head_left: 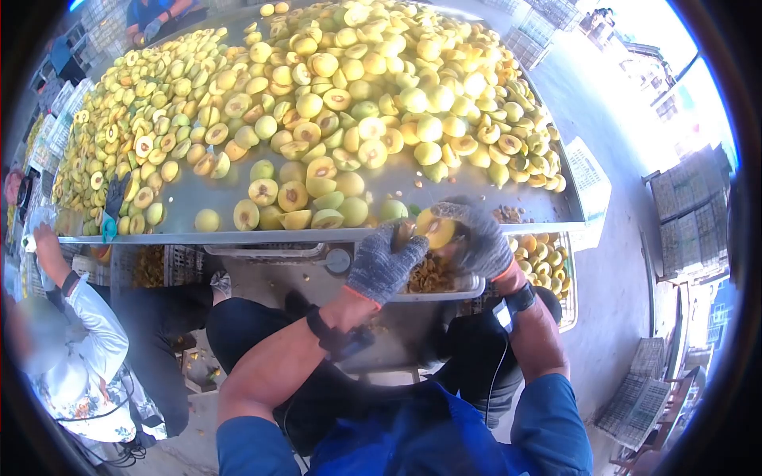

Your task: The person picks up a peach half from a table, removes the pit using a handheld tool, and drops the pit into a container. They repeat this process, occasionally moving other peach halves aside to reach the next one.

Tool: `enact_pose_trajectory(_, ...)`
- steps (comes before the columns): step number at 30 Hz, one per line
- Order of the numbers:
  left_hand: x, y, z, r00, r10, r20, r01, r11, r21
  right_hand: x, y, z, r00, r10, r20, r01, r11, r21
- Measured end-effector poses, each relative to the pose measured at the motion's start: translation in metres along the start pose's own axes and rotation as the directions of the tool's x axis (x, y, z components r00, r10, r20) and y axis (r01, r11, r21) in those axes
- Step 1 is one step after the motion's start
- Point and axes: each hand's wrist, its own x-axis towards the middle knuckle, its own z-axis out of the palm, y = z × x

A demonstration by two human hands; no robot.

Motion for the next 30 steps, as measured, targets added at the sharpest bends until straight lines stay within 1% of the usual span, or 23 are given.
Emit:
enact_pose_trajectory(1,-0.002,0.004,0.003,1.0,0.018,-0.021,-0.018,1.0,-0.003,-0.003,-0.005,0.007,0.999,0.042,0.006,-0.042,0.996,0.079)
enact_pose_trajectory(4,-0.004,0.005,0.014,0.989,0.089,-0.119,-0.093,0.995,-0.029,-0.002,-0.005,0.017,0.998,0.046,-0.034,-0.042,0.993,0.108)
enact_pose_trajectory(5,-0.004,0.004,0.016,0.982,0.11,-0.154,-0.118,0.992,-0.041,-0.007,0.007,0.016,0.998,0.06,0.019,-0.063,0.982,0.181)
enact_pose_trajectory(7,-0.005,0.004,0.016,0.985,0.143,-0.098,-0.139,0.989,0.045,-0.014,0.013,0.02,0.987,0.151,0.057,-0.162,0.923,0.35)
enact_pose_trajectory(8,-0.005,0.004,0.017,0.985,0.156,-0.067,-0.15,0.985,0.087,-0.016,0.013,0.022,0.977,0.195,0.082,-0.211,0.878,0.429)
enact_pose_trajectory(11,-0.011,0.01,0.018,0.927,0.367,-0.079,-0.322,0.886,0.335,-0.014,0.013,0.01,0.954,0.261,0.15,-0.285,0.621,0.73)
enact_pose_trajectory(14,-0.013,0.01,0.019,0.817,0.576,0.014,-0.53,0.743,0.409,-0.018,0.016,0.005,0.955,0.298,0.008,-0.243,0.763,0.598)
enact_pose_trajectory(17,-0.018,0.014,0.019,0.884,0.461,0.083,-0.457,0.809,0.37,-0.018,0.006,0.003,0.956,0.293,0.007,-0.244,0.782,0.573)
enact_pose_trajectory(20,-0.02,0.003,0.021,0.943,0.325,0.068,-0.331,0.906,0.262,-0.015,-0.008,0.005,0.953,0.302,0.033,-0.277,0.817,0.506)
enact_pose_trajectory(23,-0.015,0.01,0.019,0.863,0.49,0.124,-0.492,0.755,0.434,-0.017,-0.003,0.01,0.979,0.2,-0.042,-0.166,0.897,0.409)
enact_pose_trajectory(26,-0.013,0.011,0.02,0.884,0.447,0.137,-0.463,0.793,0.396,-0.019,-0.003,0.006,0.986,0.169,-0.003,-0.156,0.92,0.358)
enact_pose_trajectory(29,-0.013,0.008,0.02,0.875,0.448,0.184,-0.479,0.742,0.469,-0.021,0.0,0.007,0.991,0.128,-0.044,-0.111,0.952,0.284)
enact_pose_trajectory(30,-0.013,0.005,0.02,0.863,0.462,0.205,-0.497,0.705,0.505,-0.02,-0.002,0.007,0.989,0.139,-0.041,-0.122,0.953,0.278)
